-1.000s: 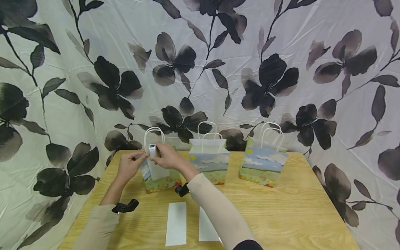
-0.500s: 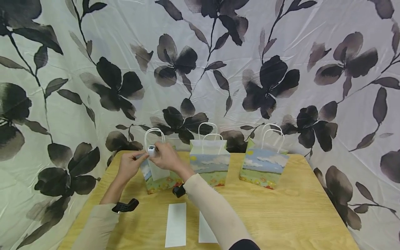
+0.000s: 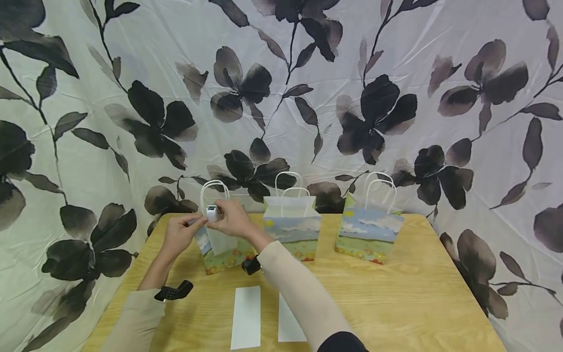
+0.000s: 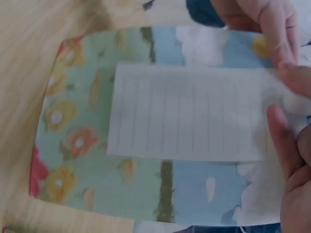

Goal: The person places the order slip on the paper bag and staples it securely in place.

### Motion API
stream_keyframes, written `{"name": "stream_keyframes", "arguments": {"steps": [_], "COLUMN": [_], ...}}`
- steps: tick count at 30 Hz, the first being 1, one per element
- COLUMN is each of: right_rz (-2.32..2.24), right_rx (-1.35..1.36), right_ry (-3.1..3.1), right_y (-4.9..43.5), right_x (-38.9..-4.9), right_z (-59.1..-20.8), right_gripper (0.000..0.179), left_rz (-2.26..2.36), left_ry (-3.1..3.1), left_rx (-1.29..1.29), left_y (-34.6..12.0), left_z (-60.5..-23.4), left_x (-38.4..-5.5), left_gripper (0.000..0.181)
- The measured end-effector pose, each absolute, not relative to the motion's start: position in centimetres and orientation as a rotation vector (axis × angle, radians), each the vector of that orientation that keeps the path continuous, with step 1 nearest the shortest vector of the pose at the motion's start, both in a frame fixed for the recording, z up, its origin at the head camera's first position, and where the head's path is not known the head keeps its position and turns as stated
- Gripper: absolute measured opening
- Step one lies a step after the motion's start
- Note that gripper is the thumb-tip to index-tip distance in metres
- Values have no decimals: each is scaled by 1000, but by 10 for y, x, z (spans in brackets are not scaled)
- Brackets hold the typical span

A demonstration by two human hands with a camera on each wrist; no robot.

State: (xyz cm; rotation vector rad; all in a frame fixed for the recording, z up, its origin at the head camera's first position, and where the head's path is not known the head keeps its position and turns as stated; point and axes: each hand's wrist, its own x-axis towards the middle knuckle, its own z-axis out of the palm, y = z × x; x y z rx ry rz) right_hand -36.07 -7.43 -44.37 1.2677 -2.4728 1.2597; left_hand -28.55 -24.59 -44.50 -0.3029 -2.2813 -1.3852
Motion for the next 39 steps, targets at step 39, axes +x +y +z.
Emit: {"name": "stream_keyframes", "arguments": {"steps": [39], "right_rz": [1180], "right_rx": [1260], "right_ry": [-2487], "right_y": [-77], "right_x": [-357], "right_z": [-441], "right_gripper": [30], "left_rz": [-1386], "left_ry": [-2276], "left_rx": [-252], "left_y": [-261], "left_z": [-472], "left_x": [-302], "left_gripper": [15]}}
